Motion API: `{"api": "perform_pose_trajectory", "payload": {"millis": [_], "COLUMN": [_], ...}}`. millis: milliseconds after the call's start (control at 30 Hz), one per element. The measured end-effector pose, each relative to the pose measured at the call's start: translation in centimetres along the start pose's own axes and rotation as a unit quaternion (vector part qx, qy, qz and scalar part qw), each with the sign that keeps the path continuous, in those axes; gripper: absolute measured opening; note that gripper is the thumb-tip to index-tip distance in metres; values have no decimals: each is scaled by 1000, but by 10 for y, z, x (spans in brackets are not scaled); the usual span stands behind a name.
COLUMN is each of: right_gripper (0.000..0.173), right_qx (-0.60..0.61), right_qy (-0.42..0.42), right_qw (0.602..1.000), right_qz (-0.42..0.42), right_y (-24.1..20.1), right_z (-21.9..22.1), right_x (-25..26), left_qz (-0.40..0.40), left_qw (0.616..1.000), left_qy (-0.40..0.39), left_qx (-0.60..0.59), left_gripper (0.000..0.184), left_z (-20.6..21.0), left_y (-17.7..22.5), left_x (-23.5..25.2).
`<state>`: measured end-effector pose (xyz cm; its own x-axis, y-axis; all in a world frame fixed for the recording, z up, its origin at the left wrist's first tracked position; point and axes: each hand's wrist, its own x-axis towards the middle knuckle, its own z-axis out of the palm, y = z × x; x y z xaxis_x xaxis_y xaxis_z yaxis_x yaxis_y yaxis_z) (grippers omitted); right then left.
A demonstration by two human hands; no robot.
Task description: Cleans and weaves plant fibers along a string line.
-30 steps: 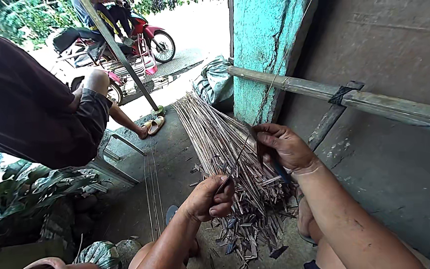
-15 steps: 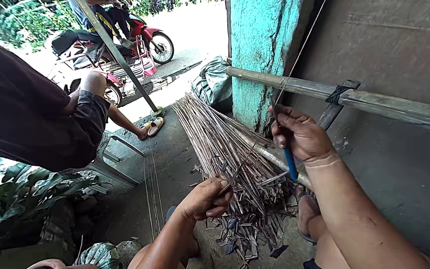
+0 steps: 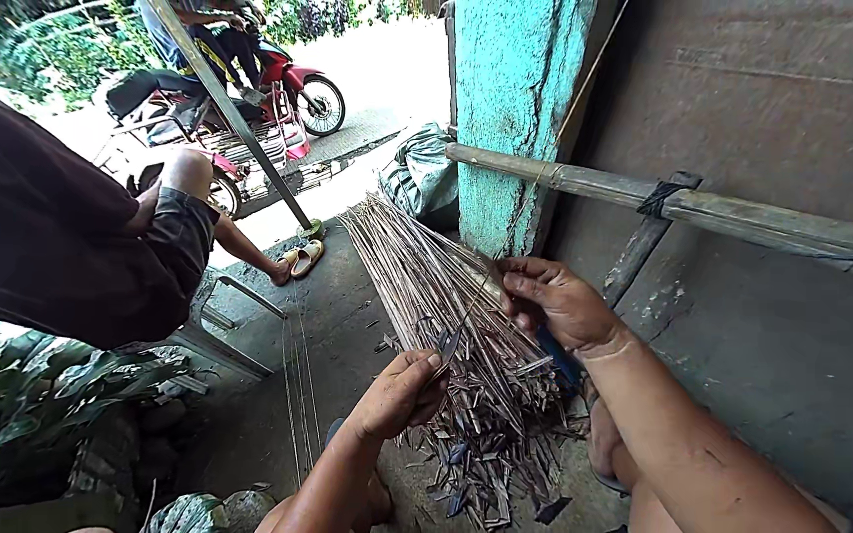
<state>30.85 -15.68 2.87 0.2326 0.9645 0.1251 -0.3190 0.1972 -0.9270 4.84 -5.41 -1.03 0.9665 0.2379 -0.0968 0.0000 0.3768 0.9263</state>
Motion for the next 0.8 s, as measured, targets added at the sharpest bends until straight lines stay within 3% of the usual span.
{"api": "perform_pose_trajectory", "payload": {"millis": [167, 300, 367, 600, 667, 800], "right_gripper": [28, 26, 22, 28, 24, 26], "right_qx": [18, -29, -38, 10, 0, -17], "right_qy": [98, -11, -19, 152, 130, 26], "right_qw": [994, 998, 996, 987, 991, 996], "right_qz": [-36, 60, 76, -47, -11, 84], "right_y": [-17, 9, 15, -14, -8, 16], "right_z": [-17, 7, 15, -5, 2, 25], "right_x": [2, -3, -2, 4, 0, -6], "left_qz": [-1, 25, 35, 65, 93, 162], "left_qw": [999, 990, 985, 975, 948, 848], "left_qy": [3, 75, 94, 92, 141, 232], "left_qx": [42, 116, 137, 190, 270, 447], "left_gripper": [35, 33, 33, 32, 31, 31], "left_z": [-5, -6, -5, -5, -4, -9], "left_y": [-5, -5, -2, 0, -2, -9], "left_x": [-3, 0, 0, -2, 0, 3]}}
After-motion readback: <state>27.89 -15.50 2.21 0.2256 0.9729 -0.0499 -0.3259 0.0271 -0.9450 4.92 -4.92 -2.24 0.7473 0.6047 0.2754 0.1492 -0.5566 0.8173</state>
